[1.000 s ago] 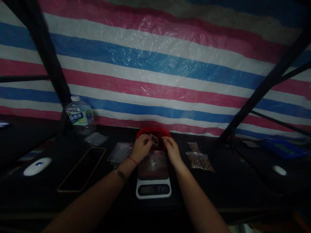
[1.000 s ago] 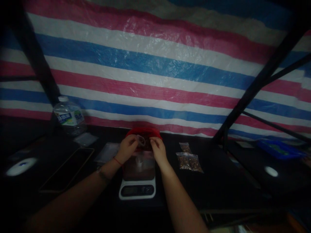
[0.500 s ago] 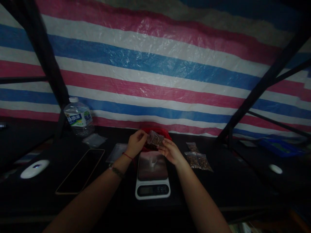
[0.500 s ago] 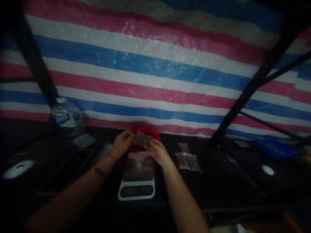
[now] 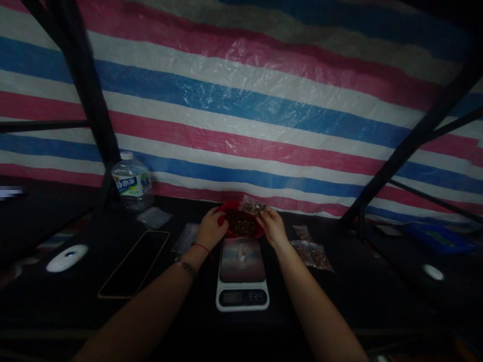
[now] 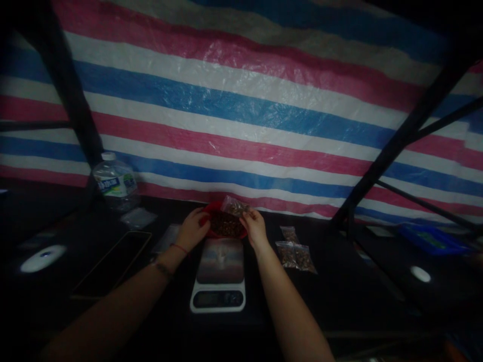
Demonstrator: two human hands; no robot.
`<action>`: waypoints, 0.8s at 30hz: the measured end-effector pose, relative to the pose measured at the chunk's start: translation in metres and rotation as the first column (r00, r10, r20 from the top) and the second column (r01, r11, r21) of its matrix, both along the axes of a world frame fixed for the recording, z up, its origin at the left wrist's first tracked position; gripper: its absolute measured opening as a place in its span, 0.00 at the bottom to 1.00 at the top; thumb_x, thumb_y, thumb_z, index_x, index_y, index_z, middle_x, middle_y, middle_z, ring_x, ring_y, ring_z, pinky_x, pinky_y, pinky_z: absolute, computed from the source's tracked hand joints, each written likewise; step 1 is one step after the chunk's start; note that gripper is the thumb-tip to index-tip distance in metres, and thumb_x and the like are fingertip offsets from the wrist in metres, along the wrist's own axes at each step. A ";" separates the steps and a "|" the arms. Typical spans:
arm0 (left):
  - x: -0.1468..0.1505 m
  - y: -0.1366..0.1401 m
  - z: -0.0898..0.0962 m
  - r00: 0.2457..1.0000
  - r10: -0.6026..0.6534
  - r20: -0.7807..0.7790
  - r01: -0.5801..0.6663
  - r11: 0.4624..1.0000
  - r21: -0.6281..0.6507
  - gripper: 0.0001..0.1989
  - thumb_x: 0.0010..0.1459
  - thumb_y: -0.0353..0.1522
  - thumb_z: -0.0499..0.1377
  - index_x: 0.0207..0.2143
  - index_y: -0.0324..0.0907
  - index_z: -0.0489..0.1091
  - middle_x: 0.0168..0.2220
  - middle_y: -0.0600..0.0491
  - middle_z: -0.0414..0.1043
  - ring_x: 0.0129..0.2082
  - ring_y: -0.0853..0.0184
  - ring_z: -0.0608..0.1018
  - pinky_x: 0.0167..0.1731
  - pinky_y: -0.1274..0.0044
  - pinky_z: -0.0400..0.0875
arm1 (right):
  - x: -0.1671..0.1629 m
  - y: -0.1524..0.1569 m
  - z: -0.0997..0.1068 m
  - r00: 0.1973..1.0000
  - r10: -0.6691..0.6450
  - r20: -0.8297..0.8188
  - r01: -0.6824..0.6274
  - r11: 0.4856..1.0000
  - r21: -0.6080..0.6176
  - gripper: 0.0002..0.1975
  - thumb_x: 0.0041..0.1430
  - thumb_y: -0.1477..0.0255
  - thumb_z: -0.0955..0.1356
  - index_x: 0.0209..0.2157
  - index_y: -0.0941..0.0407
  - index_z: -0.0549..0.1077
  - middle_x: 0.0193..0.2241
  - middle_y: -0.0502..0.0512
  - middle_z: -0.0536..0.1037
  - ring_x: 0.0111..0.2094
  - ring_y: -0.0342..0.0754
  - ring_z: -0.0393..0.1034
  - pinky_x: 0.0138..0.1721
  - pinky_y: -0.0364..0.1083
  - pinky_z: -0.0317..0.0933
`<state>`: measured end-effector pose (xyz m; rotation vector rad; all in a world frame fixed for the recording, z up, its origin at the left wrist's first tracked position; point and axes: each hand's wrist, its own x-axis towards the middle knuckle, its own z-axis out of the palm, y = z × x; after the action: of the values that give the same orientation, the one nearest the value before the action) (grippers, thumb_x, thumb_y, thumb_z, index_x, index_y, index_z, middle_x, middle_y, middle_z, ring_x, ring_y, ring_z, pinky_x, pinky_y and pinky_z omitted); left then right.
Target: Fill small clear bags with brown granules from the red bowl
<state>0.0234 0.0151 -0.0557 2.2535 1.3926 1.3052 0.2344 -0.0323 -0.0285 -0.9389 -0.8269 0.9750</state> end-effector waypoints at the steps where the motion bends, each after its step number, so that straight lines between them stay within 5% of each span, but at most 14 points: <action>1: 0.001 0.001 -0.001 1.000 0.000 0.010 0.001 1.000 -0.024 0.14 0.50 0.31 0.57 0.40 0.40 0.75 0.50 0.43 0.69 0.50 0.56 0.72 0.55 0.65 0.65 | 0.000 0.003 0.004 0.997 -0.009 0.071 0.007 1.000 0.022 0.12 0.45 0.67 0.72 0.33 0.55 0.73 0.35 0.50 0.77 0.36 0.44 0.72 0.39 0.45 0.68; 7: 0.001 0.004 -0.001 0.997 -0.057 0.054 0.060 0.997 -0.052 0.20 0.51 0.30 0.56 0.48 0.37 0.71 0.55 0.41 0.65 0.55 0.54 0.69 0.57 0.64 0.62 | 0.004 0.027 0.017 0.863 -0.135 0.486 0.066 0.986 0.156 0.11 0.49 0.66 0.68 0.35 0.55 0.76 0.33 0.52 0.78 0.35 0.49 0.72 0.39 0.49 0.67; 12: 0.002 0.005 -0.002 0.990 -0.074 0.118 0.078 0.996 -0.029 0.20 0.54 0.32 0.55 0.49 0.38 0.71 0.54 0.43 0.67 0.54 0.57 0.70 0.56 0.65 0.63 | 0.007 0.038 0.017 0.580 -0.279 0.765 0.105 0.957 0.269 0.11 0.51 0.70 0.67 0.37 0.55 0.77 0.35 0.54 0.78 0.39 0.52 0.70 0.46 0.53 0.63; 17: 0.002 0.007 -0.004 0.985 -0.107 0.136 0.107 0.994 0.011 0.22 0.53 0.30 0.56 0.52 0.40 0.68 0.53 0.46 0.69 0.53 0.60 0.70 0.57 0.67 0.63 | 0.005 0.040 0.026 0.305 -0.315 0.899 -0.014 0.942 0.335 0.13 0.54 0.74 0.65 0.39 0.55 0.77 0.37 0.57 0.76 0.41 0.51 0.69 0.48 0.52 0.61; 24: 0.004 0.006 -0.004 0.987 -0.117 0.113 0.117 0.993 0.010 0.22 0.53 0.29 0.56 0.52 0.38 0.67 0.52 0.46 0.69 0.53 0.61 0.70 0.57 0.67 0.64 | 0.000 0.038 0.034 0.211 -0.358 0.910 -0.059 0.924 0.377 0.14 0.56 0.76 0.62 0.39 0.56 0.77 0.38 0.59 0.75 0.41 0.50 0.69 0.47 0.51 0.63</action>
<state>0.0275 0.0214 -0.0593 2.1895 1.2019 1.3745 0.2349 0.0052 0.0053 -1.2819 -1.8820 -0.1507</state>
